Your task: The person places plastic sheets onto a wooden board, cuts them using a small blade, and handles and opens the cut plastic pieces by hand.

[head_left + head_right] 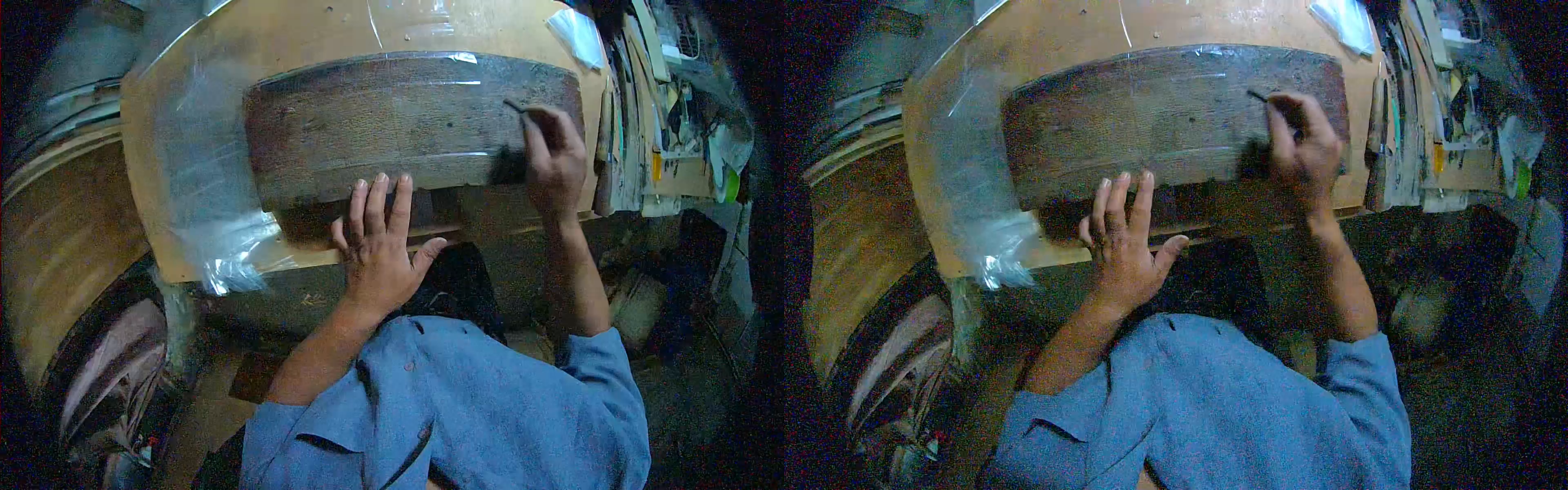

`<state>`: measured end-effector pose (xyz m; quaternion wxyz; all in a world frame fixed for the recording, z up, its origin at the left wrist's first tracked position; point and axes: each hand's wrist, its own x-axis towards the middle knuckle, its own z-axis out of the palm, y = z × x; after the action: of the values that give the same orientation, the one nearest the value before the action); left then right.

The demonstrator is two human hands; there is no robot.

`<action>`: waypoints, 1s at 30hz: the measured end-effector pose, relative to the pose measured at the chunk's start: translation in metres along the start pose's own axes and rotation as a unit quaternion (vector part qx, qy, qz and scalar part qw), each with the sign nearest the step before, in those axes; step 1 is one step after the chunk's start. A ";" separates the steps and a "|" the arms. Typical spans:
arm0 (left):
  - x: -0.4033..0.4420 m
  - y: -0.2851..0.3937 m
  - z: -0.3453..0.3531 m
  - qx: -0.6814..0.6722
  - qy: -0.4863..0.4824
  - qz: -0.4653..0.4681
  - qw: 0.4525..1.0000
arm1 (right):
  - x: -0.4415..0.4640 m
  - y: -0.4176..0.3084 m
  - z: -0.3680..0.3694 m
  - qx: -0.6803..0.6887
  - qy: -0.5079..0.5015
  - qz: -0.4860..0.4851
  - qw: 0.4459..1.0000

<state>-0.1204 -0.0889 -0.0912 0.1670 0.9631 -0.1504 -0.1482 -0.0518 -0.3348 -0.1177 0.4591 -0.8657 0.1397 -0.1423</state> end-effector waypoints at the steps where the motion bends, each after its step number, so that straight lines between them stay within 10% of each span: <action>1: -0.001 0.001 -0.002 0.016 -0.005 0.001 1.000 | 0.012 0.007 -0.003 -0.010 0.020 -0.009 1.000; 17: -0.041 -0.037 0.026 -0.270 0.110 -0.027 0.956 | 0.060 0.032 -0.012 -0.196 0.032 -0.035 0.979; 20: -0.020 -0.036 0.032 -0.646 0.083 -0.253 0.715 | 0.037 0.013 -0.017 -0.130 0.027 -0.072 0.989; 30: 0.019 -0.024 0.009 -0.715 -0.033 -0.239 0.656 | -0.074 -0.029 -0.032 -0.045 -0.141 -0.076 0.986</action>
<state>-0.0998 -0.0762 -0.1125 0.7581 0.5430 0.2324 -0.2764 -0.1291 -0.3157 -0.0856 0.4226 -0.9050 0.0137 -0.0465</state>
